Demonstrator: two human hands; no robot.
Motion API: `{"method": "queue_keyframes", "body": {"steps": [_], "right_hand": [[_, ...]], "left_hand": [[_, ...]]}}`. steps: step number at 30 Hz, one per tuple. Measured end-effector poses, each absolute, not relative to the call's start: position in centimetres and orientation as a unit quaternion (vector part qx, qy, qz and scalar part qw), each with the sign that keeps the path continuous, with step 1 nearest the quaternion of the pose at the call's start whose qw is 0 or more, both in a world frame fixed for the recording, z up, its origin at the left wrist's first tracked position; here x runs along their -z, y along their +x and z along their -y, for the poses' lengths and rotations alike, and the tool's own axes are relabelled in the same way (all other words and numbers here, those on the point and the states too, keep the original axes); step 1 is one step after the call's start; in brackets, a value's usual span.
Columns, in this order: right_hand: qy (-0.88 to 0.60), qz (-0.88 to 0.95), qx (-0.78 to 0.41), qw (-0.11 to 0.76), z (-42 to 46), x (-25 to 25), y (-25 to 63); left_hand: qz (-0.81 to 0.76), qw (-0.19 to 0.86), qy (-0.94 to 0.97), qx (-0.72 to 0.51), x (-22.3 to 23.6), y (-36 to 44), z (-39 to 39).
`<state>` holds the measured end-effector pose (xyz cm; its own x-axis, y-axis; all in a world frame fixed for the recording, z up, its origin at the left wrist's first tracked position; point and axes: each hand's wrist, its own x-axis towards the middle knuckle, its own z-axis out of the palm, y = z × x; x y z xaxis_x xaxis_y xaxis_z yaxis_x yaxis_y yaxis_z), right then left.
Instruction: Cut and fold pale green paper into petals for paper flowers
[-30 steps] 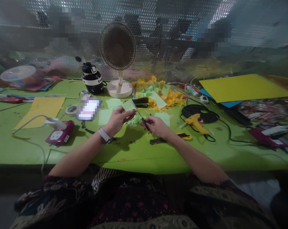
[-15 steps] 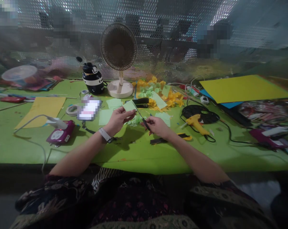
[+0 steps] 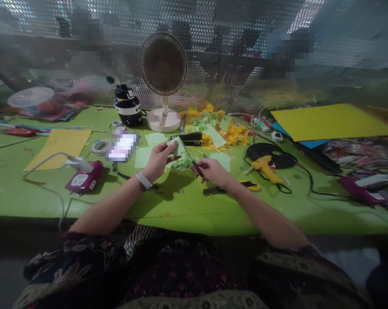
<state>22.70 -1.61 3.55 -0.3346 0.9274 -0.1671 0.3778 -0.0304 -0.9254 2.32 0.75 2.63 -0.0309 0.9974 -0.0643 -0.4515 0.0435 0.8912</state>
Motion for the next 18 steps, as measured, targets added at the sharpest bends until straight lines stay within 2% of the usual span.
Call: {"method": "queue_keyframes", "body": {"steps": [18], "right_hand": [[-0.502, 0.630, -0.528, 0.269, 1.38, -3.08, 22.58]], "left_hand": [[-0.395, 0.594, 0.371, -0.595, -2.63, 2.47, -0.56]]}}
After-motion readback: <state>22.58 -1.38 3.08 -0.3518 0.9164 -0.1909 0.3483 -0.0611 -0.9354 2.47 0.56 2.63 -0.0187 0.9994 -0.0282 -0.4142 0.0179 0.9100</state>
